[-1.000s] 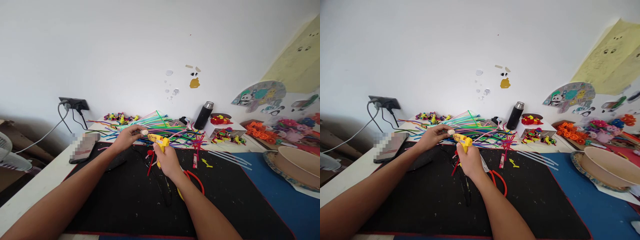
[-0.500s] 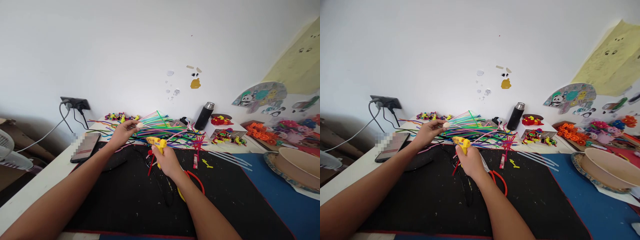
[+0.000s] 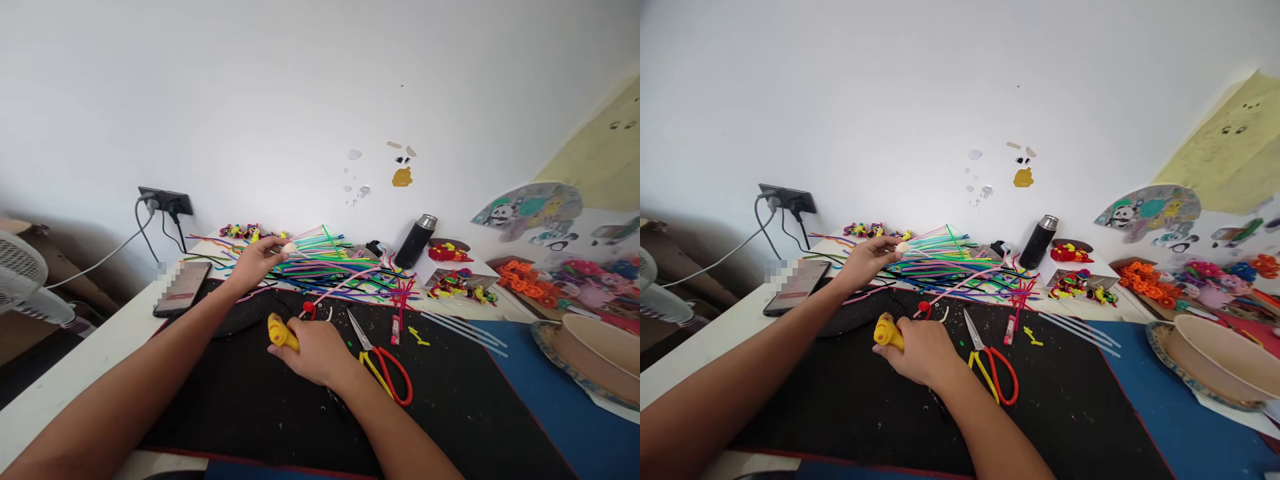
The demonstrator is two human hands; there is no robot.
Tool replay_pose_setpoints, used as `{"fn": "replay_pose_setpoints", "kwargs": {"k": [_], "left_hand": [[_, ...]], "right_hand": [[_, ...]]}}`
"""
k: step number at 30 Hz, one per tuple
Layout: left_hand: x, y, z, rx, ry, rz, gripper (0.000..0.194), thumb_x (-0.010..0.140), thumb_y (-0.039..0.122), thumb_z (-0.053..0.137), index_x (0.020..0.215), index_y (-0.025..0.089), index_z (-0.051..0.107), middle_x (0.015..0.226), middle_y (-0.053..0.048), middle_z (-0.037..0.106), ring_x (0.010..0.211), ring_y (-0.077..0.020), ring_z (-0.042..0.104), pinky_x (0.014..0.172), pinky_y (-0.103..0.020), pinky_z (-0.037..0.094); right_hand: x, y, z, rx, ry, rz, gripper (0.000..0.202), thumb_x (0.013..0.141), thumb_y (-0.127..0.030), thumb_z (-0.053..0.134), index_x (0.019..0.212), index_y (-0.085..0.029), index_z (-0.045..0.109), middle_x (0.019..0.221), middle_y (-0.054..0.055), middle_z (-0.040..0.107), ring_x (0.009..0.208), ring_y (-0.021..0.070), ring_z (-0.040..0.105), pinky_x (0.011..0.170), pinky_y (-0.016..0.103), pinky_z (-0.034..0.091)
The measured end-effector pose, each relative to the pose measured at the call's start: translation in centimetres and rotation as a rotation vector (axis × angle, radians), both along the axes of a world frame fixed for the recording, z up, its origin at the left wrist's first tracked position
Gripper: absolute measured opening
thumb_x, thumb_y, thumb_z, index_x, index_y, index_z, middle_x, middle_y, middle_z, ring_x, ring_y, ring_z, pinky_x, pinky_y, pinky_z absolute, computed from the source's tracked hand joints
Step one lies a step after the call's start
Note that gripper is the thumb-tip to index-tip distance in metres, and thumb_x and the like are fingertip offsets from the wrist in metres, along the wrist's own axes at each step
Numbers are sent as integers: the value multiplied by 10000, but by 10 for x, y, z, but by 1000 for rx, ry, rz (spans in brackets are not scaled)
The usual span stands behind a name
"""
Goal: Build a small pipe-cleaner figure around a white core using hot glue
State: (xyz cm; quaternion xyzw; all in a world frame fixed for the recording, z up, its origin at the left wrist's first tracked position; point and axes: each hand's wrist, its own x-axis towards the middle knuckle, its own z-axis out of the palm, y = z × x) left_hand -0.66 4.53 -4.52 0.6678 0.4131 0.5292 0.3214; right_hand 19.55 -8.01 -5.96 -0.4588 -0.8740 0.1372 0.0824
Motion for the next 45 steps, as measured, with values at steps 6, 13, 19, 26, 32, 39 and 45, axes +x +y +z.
{"fn": "replay_pose_setpoints", "kwargs": {"k": [6, 13, 19, 26, 32, 39, 45], "left_hand": [[5, -5, 4, -2, 22, -21, 393, 770, 461, 788, 1051, 191, 740, 984, -67, 768, 887, -233, 689, 817, -349, 560], [5, -7, 8, 14, 16, -40, 410, 784, 479, 765, 1073, 191, 730, 1001, -77, 775, 900, -249, 710, 835, -378, 573], [6, -8, 9, 7, 34, -53, 389, 787, 449, 760, 1074, 186, 740, 1039, -82, 769, 915, -250, 705, 832, -369, 565], [8, -10, 11, 14, 62, -87, 346, 803, 410, 737, 1067, 187, 746, 1033, -85, 766, 944, -257, 690, 838, -369, 557], [7, -8, 9, 13, 85, -82, 350, 798, 412, 728, 1062, 183, 746, 997, -83, 760, 903, -246, 679, 805, -361, 548], [9, -9, 8, 14, 82, -77, 348, 792, 447, 742, 1034, 198, 759, 1001, -76, 763, 894, -247, 680, 812, -365, 551], [11, -7, 1, -9, 83, -98, 373, 775, 474, 754, 1036, 208, 755, 994, -67, 766, 884, -247, 688, 833, -374, 558]], "right_hand": [[-5, -2, 2, -66, 47, 52, 551, 910, -728, 568, 1030, -205, 692, 895, 78, 767, 793, 257, 713, 638, 293, 364], [5, 10, -5, -286, 362, -11, 264, 965, -445, 659, 1095, -238, 759, 765, -10, 728, 683, 145, 648, 620, 240, 363], [26, 42, -16, -121, 446, -263, 231, 989, -326, 572, 970, -194, 760, 782, 17, 722, 692, 162, 636, 649, 253, 402], [32, 58, -16, -27, 179, -280, 281, 980, -292, 578, 1194, -204, 738, 963, 71, 784, 865, 221, 705, 724, 288, 430], [18, 61, -16, -31, 69, -222, 328, 988, -307, 575, 1270, -206, 710, 1097, 97, 789, 1007, 259, 719, 800, 316, 451], [21, 56, -21, -25, 85, -258, 212, 979, -323, 600, 1102, -223, 739, 982, 68, 779, 906, 232, 703, 729, 295, 417], [24, 54, -24, -57, 242, -307, 111, 930, -304, 662, 931, -209, 721, 815, 26, 724, 757, 183, 639, 669, 266, 379]]}}
